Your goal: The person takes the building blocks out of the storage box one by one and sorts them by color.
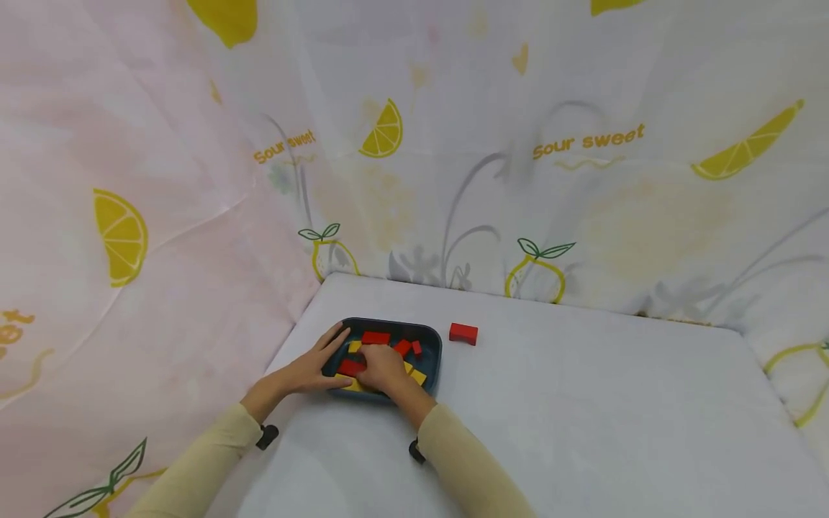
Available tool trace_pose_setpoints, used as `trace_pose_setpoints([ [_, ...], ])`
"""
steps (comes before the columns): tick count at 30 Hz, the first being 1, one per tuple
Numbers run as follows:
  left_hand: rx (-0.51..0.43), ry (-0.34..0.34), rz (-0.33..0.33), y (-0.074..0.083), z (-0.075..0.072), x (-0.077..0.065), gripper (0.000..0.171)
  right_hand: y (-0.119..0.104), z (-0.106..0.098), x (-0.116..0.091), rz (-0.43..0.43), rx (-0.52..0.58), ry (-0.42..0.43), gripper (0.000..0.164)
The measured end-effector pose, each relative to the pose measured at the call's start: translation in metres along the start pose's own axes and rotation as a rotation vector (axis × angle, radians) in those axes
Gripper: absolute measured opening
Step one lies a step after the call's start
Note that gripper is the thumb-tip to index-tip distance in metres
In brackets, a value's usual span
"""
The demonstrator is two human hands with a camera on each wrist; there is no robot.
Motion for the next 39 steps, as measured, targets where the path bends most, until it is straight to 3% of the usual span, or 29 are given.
trace_pose_setpoints([
  [4,-0.013,-0.011,-0.004,0.002,0.004,-0.002,0.105,0.002,0.004,-0.002,0.000,-0.086,-0.041,0.041],
  [13,-0.026,0.006,-0.016,0.001,0.004,-0.003,0.104,0.006,0.006,0.001,0.043,-0.206,-0.038,0.033],
  [17,-0.030,0.001,-0.018,0.001,0.003,-0.004,0.105,0.008,0.005,0.001,0.023,-0.140,-0.027,0.033],
  [26,-0.031,0.008,-0.021,0.001,-0.001,-0.004,0.105,0.013,-0.003,-0.001,-0.028,0.138,0.039,0.039],
  [39,-0.049,0.007,-0.026,0.000,0.002,-0.001,0.107,0.009,-0.007,-0.004,-0.074,0.216,0.067,0.035],
])
Point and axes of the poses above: each hand's wrist, its own x-axis towards the middle knuckle, its own z-axis out of the palm, y = z × x, the point moved 7 cm from there along x, towards the middle knuckle, and after that the axes turned 9 degrees about x, right-handed, at the moved point
